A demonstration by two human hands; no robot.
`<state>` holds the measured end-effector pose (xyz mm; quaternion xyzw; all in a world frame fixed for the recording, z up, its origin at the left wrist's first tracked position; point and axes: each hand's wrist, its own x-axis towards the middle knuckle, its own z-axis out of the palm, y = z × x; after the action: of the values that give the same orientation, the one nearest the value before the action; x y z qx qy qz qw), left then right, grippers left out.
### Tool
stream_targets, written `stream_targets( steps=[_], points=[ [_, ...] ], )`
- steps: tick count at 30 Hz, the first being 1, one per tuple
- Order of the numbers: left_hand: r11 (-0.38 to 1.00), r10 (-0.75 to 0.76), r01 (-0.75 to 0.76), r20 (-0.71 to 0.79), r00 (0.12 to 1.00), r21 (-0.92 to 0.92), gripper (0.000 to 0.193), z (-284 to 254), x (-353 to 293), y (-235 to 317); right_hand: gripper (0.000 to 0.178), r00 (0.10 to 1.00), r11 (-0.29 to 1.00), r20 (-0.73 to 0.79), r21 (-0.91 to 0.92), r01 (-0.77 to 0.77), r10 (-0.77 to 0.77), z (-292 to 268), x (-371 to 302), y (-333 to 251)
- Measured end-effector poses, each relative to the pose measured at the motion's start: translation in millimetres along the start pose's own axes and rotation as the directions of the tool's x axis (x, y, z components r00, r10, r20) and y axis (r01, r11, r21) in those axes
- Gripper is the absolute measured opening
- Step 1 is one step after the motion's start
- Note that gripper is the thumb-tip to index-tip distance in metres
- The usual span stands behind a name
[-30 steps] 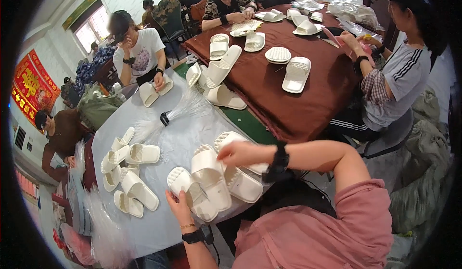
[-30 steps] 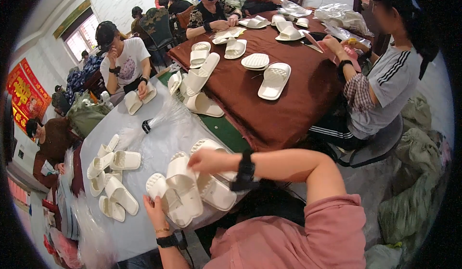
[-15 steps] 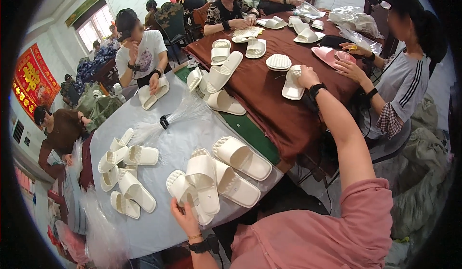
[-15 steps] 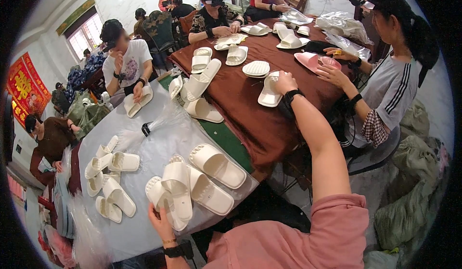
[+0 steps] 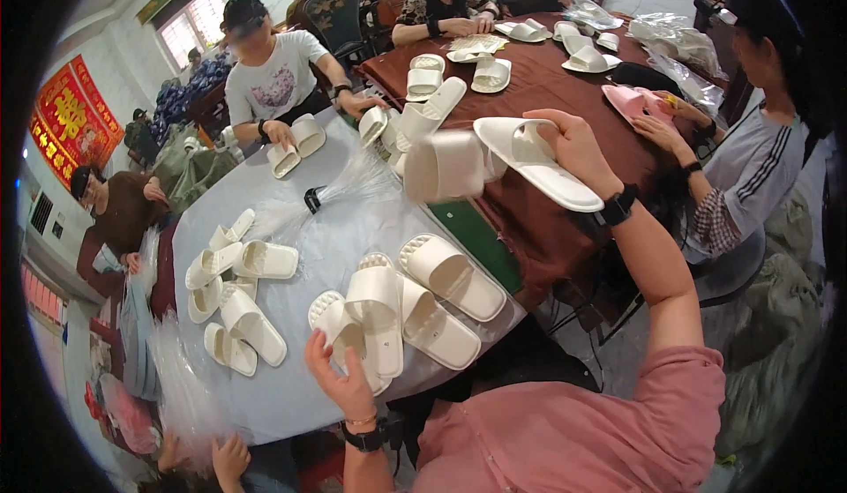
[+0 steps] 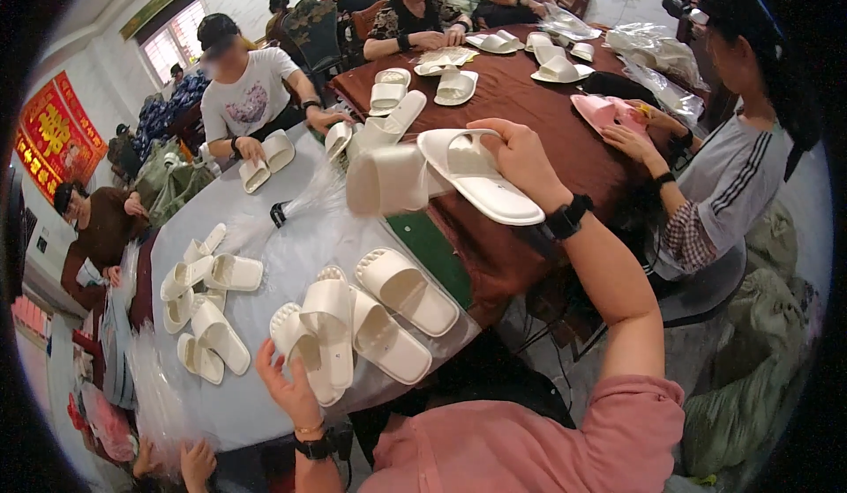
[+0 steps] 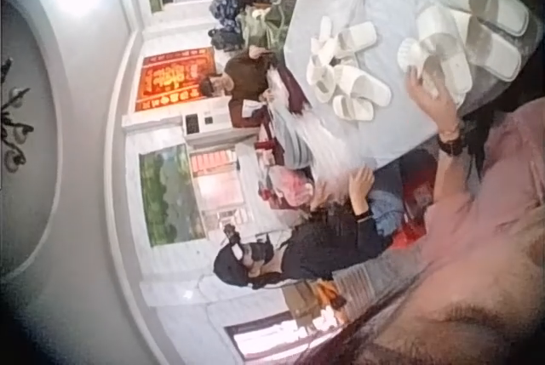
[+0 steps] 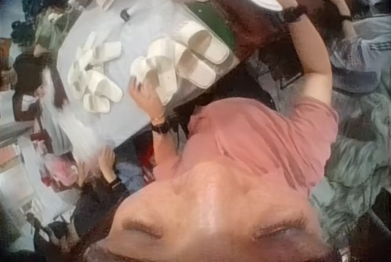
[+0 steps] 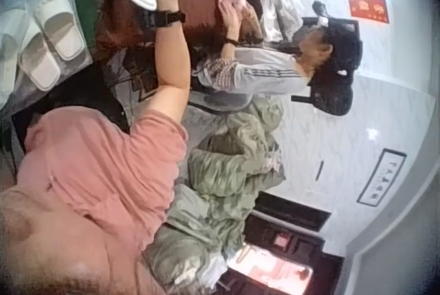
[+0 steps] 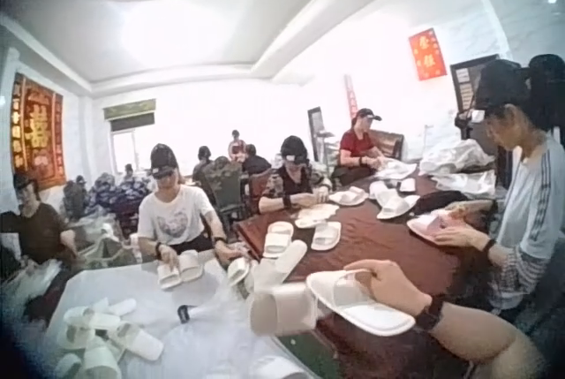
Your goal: Assembling plastic straps into shoe soles at a factory workstation.
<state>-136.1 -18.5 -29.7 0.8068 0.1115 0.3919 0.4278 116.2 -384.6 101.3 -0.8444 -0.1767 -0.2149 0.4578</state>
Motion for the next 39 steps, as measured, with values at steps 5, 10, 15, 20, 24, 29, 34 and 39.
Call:
stream_targets(
  steps=[5,10,15,20,24,29,34,39],
  points=[
    [0.995,0.012,0.023,0.363,0.932,-0.094,0.062,30.9,-2.1,38.8,0.023,0.973,0.947,0.231,0.313,-0.076,0.002,27.9,-32.7,-55.0],
    [0.520,-0.022,0.548,0.631,0.775,-0.655,0.095,52.8,-8.1,67.8,0.028,0.925,0.860,0.348,0.508,-0.051,-0.151,63.1,-68.3,-95.3],
    [0.242,-0.049,0.707,0.719,0.693,-0.665,0.100,49.2,-29.7,63.8,0.030,0.877,0.877,0.253,0.376,0.300,-0.409,111.7,-95.2,-104.9],
    [0.132,-0.200,0.749,0.723,0.661,-0.649,0.083,36.7,-35.0,57.3,0.041,0.803,0.891,0.445,0.396,0.220,-0.396,152.2,-121.2,-103.9],
    [0.193,-0.406,0.752,0.646,0.646,-0.630,0.057,8.6,-22.0,37.6,0.040,0.770,0.838,0.571,0.539,-0.089,-0.285,150.0,-108.5,-127.5],
    [0.285,-0.518,0.546,0.353,0.779,-0.788,0.049,-62.1,29.8,1.4,0.032,0.881,0.839,0.415,0.542,-0.039,-0.228,153.4,-90.1,-91.7],
    [0.400,-0.625,0.388,0.062,0.778,-0.831,0.051,-142.6,105.5,-64.9,0.025,0.865,0.900,0.494,0.412,-0.144,-0.088,158.5,-102.7,-33.3],
    [0.269,-0.818,0.344,-0.025,0.575,-0.899,0.054,-182.8,118.0,-156.0,0.017,0.865,0.998,0.501,0.058,-0.029,-0.004,159.1,-122.4,-14.0]
  ],
)
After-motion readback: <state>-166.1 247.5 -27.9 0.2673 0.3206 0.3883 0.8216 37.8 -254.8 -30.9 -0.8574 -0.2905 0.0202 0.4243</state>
